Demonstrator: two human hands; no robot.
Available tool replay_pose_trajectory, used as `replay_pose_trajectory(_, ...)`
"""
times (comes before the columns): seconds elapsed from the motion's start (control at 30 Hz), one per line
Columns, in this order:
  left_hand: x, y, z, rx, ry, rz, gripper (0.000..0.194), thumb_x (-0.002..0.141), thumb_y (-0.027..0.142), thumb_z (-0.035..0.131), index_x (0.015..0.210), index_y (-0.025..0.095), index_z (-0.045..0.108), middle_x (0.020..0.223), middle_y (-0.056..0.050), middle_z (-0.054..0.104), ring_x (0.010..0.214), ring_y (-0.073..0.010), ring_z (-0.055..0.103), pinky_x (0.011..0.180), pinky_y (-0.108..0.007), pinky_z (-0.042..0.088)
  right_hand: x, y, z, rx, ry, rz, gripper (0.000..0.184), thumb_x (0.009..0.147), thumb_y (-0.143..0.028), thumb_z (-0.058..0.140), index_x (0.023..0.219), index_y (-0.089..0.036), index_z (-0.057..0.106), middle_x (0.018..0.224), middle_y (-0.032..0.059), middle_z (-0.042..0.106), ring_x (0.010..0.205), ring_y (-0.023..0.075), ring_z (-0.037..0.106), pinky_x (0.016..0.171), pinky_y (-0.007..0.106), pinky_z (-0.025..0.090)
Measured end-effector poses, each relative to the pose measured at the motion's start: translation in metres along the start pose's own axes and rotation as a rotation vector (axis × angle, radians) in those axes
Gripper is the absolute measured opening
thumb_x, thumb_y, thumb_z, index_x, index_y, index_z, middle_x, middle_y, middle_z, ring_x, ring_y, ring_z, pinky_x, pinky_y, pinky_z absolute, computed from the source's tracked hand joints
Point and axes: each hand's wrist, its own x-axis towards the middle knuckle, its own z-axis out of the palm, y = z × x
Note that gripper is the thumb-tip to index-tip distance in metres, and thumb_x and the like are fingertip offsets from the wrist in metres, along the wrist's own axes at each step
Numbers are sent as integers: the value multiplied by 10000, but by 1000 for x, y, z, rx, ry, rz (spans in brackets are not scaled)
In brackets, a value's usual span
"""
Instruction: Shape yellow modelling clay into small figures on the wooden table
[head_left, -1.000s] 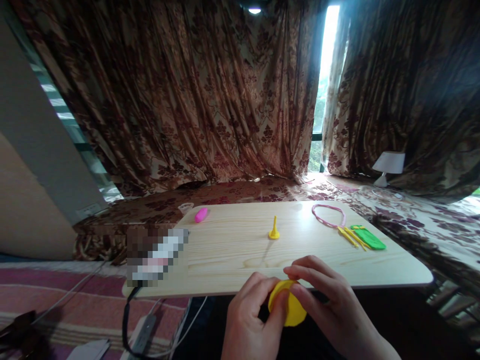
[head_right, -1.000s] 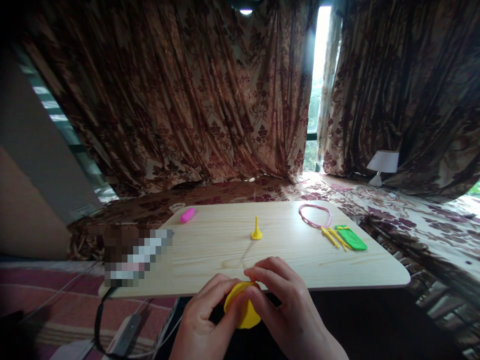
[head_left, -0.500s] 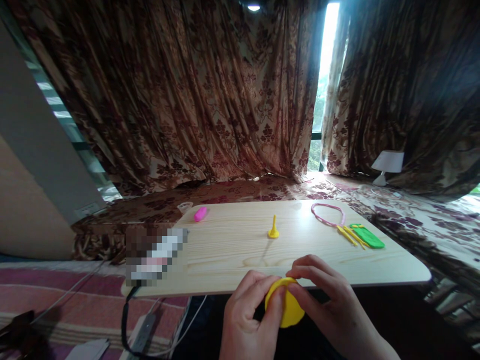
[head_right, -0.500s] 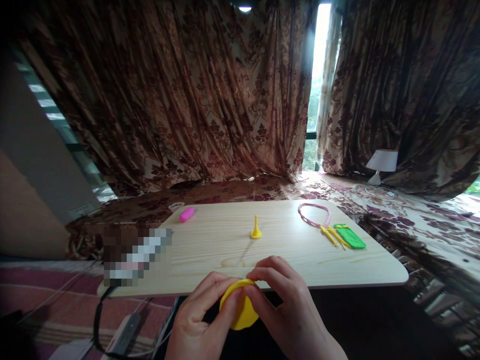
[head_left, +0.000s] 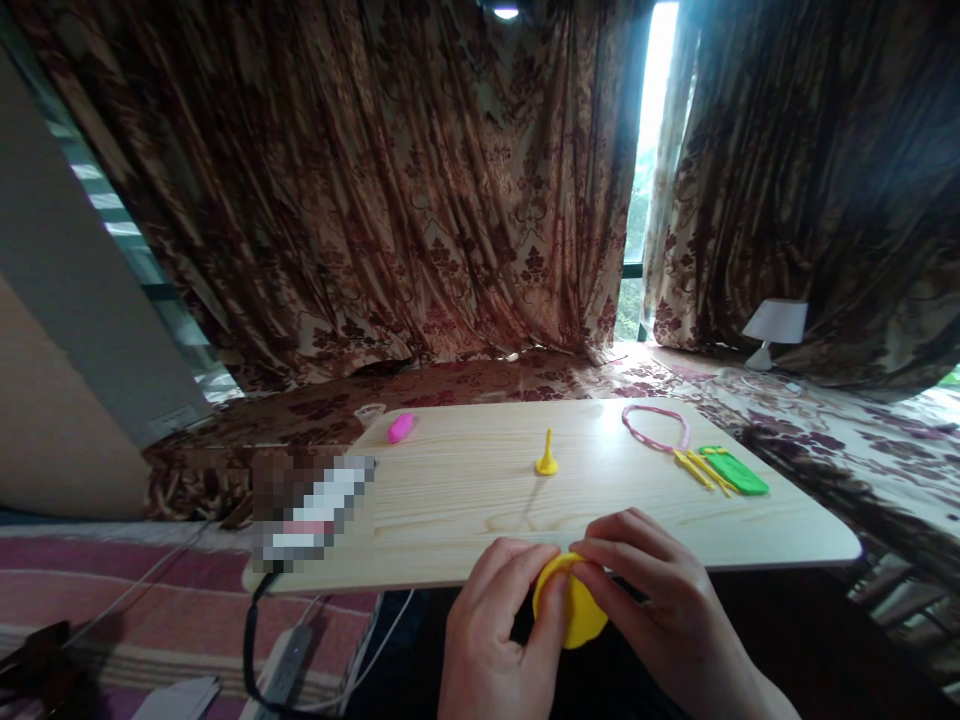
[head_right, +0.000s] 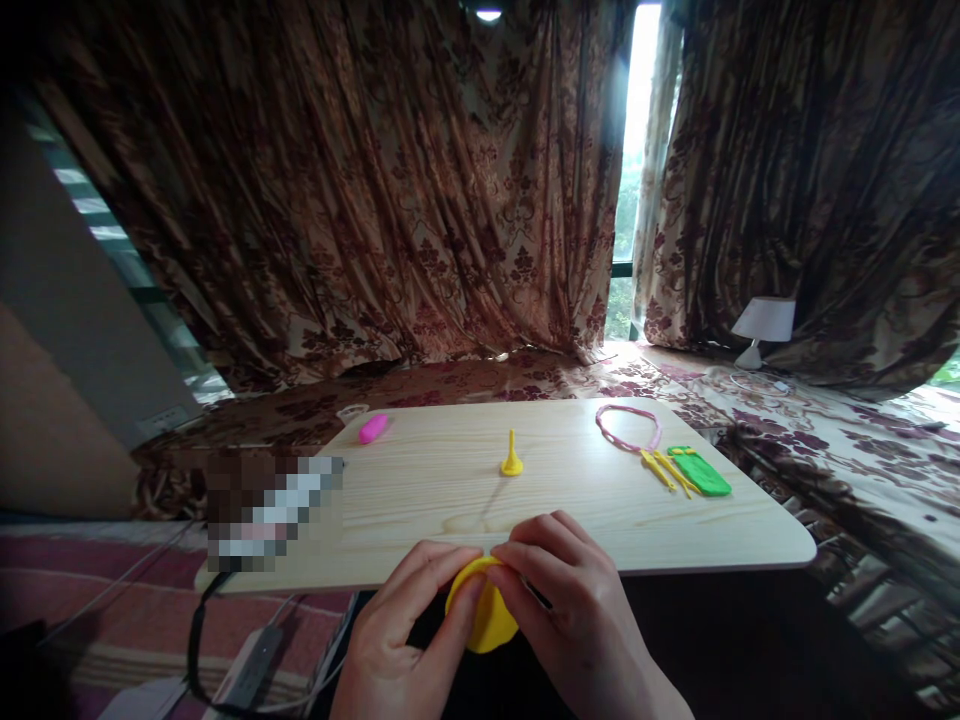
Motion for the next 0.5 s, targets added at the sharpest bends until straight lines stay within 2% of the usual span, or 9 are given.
replay_pose_trajectory(0.17, 2, 0, -3, 17, -32, 44, 192, 816, 109, 559, 950, 198, 664, 850, -37, 643, 799, -149, 618, 732, -239, 511, 1, -1, -1, -45, -19, -24, 241, 866, -115, 519, 1030, -233, 651, 876, 55, 581, 804, 184, 519, 687, 326, 463)
replay_pose_trajectory(0.37, 2, 2, -1, 11, 43, -11, 157, 809, 131, 567, 921, 204, 648, 830, -21, 641, 754, -140, 617, 680, -228, 519, -3, 2, 1, -8, -14, 48, 262, 863, -172, 539, 1116, -213, 592, 1025, 80, 568, 930, 195, 542, 789, 313, 490)
replay_pose_trajectory(0.5, 2, 3, 1, 25, 29, -36, 82, 797, 151, 582, 854, 191, 624, 770, -6, 619, 683, -130, 604, 630, -223, 515, -3, 3, 1, -17, -17, 48, 214, 870, -171, 526, 1050, -228, 626, 937, 59, 579, 853, 179, 560, 723, 294, 504)
